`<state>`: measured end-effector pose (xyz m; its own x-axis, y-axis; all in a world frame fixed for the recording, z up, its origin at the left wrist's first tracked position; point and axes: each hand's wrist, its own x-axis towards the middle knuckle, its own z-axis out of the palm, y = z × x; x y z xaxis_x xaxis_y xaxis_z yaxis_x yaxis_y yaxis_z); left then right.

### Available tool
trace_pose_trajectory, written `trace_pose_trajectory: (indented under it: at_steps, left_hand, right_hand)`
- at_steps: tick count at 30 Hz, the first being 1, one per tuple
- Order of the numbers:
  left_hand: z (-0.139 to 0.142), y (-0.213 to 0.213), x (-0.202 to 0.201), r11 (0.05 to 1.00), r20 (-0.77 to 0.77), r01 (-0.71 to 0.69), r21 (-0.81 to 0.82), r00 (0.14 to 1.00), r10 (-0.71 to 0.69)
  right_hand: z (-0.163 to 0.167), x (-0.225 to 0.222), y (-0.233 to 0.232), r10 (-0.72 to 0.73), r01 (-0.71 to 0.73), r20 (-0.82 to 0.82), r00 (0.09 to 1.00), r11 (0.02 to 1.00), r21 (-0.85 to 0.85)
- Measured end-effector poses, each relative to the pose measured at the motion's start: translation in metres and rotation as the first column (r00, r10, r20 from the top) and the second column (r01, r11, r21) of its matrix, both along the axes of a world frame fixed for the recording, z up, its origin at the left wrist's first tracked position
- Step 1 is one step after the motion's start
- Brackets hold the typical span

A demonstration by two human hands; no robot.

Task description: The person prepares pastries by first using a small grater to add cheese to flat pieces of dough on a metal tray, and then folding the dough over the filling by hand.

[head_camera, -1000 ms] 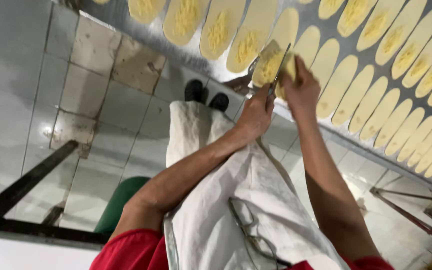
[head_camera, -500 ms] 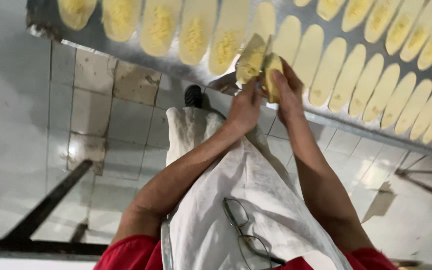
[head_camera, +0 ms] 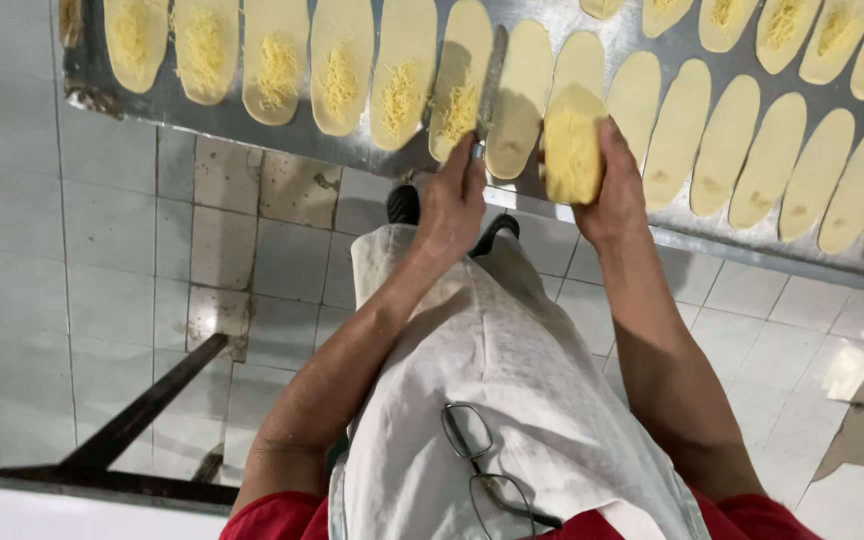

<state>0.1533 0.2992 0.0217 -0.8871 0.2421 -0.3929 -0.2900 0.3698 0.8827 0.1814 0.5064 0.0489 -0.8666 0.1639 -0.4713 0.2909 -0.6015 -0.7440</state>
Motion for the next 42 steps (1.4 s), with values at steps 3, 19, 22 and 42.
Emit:
trace_pose_trajectory:
  at_steps: [3,19,22,42]
  left_hand:
    - [-0.011,0.022,0.022,0.986,-0.387,-0.039,0.161,0.917,0.099]
    - [-0.043,0.061,0.058,0.973,-0.214,-0.082,0.216,0.968,0.129]
    - [-0.042,0.064,0.057,0.958,-0.214,-0.117,0.263,0.961,0.176]
    - [-0.044,0.074,0.059,0.957,-0.138,-0.089,0.276,0.982,0.131]
  right_hand:
    - [-0.004,0.023,0.001,0.057,-0.073,0.053,0.997,0.927,0.368]
    - [-0.038,0.007,-0.014,0.075,-0.181,0.180,0.981,0.689,0.702]
    - [-0.032,0.004,-0.018,0.125,-0.199,0.155,0.980,0.567,0.800]
    - [-0.022,-0.011,-0.028,0.114,-0.198,0.164,0.980,0.423,0.885]
